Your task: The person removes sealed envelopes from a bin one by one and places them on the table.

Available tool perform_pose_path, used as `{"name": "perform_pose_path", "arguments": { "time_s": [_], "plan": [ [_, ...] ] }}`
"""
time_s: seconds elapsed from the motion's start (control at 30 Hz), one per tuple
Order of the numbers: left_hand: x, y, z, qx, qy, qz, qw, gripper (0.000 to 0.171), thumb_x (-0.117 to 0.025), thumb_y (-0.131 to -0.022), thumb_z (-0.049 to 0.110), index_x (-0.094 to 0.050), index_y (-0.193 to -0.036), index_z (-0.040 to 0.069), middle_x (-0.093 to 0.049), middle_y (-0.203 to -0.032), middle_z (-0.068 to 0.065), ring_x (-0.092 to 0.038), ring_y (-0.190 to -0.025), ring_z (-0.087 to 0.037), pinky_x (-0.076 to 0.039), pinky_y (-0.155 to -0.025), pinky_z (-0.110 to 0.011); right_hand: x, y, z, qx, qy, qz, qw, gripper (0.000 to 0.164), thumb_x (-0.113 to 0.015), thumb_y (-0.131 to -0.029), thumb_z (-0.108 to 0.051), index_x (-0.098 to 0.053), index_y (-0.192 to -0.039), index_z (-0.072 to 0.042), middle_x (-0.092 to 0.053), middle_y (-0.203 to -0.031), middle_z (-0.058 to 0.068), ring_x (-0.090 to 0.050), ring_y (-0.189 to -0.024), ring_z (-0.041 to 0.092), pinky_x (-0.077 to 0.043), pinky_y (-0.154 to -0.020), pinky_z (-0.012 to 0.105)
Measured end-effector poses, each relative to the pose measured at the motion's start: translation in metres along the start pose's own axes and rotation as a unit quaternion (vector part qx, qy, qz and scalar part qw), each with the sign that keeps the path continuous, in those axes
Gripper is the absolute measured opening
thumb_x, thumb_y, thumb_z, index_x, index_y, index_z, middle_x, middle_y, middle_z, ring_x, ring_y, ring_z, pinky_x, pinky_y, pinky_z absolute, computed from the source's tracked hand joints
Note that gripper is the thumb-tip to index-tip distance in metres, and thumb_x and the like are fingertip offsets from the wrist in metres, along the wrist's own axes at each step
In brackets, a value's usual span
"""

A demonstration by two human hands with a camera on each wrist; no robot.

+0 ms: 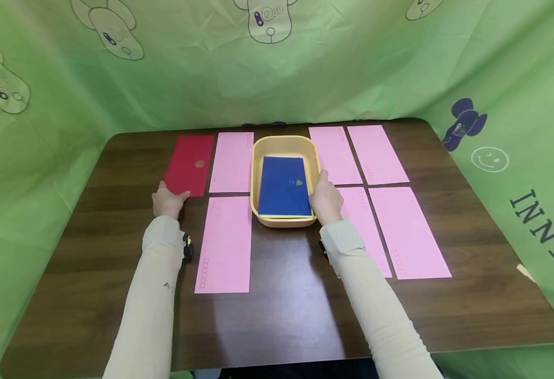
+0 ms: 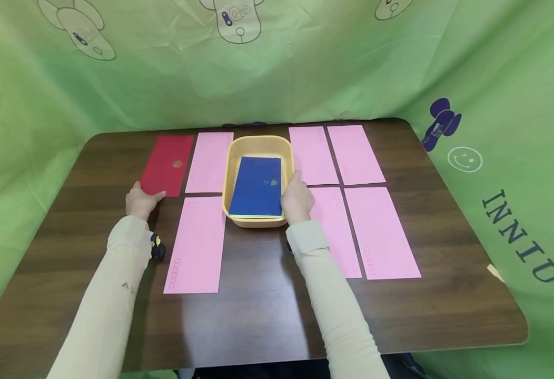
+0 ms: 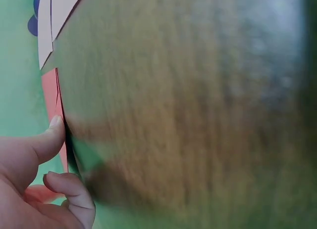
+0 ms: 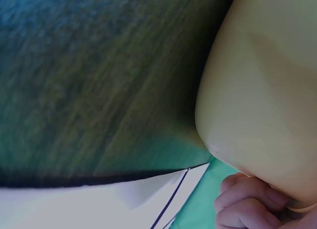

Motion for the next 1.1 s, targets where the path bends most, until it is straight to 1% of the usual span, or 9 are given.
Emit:
{"name": "perform_pose_path", "arguments": {
  "time_s": [0.1,0.37,0.57,0.67,0.83,1.1],
  "plan": [
    [-0.0001,-0.0006,0.0018,0.000,-0.001,-0.001,1.0000,0.078,-0.060,-0.090,0.031,-0.020,-0.149,0.001,-0.040,-0.140,-0.027,-0.034,-0.132,-0.040,-0.038,-0.105,-0.055,0.0001,0.0004,-0.0006,-0.001,0.002,-0.002,1.000,0.047,-0.055,-0.087,-0.007,-0.033,-0.129,-0.008,-0.064,-0.109,0.022,-0.063,-0.097,0.040,-0.049,-0.081,0.051],
    [-0.0003,0.0007,0.0051,0.001,-0.027,-0.012,0.9996,0.080,-0.058,-0.092,0.033,-0.015,-0.151,0.001,-0.037,-0.140,-0.029,-0.035,-0.132,-0.041,-0.037,-0.105,-0.056,-0.0004,-0.0012,0.0003,-0.002,0.003,0.002,1.000,0.046,-0.054,-0.087,-0.007,-0.034,-0.129,-0.007,-0.064,-0.110,0.023,-0.063,-0.097,0.040,-0.049,-0.081,0.051],
    [-0.0018,-0.0018,0.0059,-0.007,-0.067,-0.028,0.9974,0.083,-0.053,-0.094,0.038,-0.008,-0.152,-0.001,-0.034,-0.140,-0.034,-0.037,-0.132,-0.046,-0.037,-0.105,-0.057,-0.0008,-0.0019,0.0012,0.005,0.006,0.014,1.000,0.045,-0.056,-0.087,-0.009,-0.035,-0.127,-0.007,-0.064,-0.108,0.023,-0.063,-0.096,0.040,-0.049,-0.079,0.051],
    [-0.0021,-0.0022,0.0053,-0.008,-0.079,-0.036,0.9962,0.083,-0.052,-0.095,0.039,-0.007,-0.151,-0.002,-0.033,-0.139,-0.035,-0.037,-0.131,-0.046,-0.038,-0.104,-0.057,-0.0022,-0.0024,0.0014,0.005,0.005,0.014,1.000,0.046,-0.056,-0.087,-0.009,-0.035,-0.127,-0.007,-0.064,-0.108,0.022,-0.063,-0.096,0.039,-0.050,-0.079,0.051],
    [-0.0019,-0.0012,0.0062,-0.011,-0.080,-0.046,0.9957,0.083,-0.051,-0.094,0.038,-0.006,-0.150,-0.004,-0.032,-0.139,-0.036,-0.036,-0.131,-0.047,-0.037,-0.104,-0.057,-0.0027,-0.0029,0.0014,0.002,0.008,0.008,1.000,0.046,-0.055,-0.087,-0.007,-0.034,-0.129,-0.008,-0.064,-0.107,0.022,-0.064,-0.095,0.039,-0.050,-0.078,0.050],
    [-0.0028,0.0012,0.0080,-0.016,-0.084,-0.064,0.9943,0.084,-0.048,-0.095,0.039,-0.001,-0.150,-0.005,-0.027,-0.141,-0.038,-0.032,-0.132,-0.048,-0.035,-0.106,-0.058,-0.0009,-0.0030,0.0012,0.000,0.004,0.004,1.000,0.046,-0.055,-0.088,-0.008,-0.034,-0.129,-0.008,-0.064,-0.107,0.021,-0.064,-0.095,0.039,-0.050,-0.078,0.050]
  ]
}}
Point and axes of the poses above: each hand's wrist, its own y-axis away from the middle knuckle, its own x-axis out of the back of the hand, z = x × y, the point moved 6 cm from there along -y, towards the middle knuckle
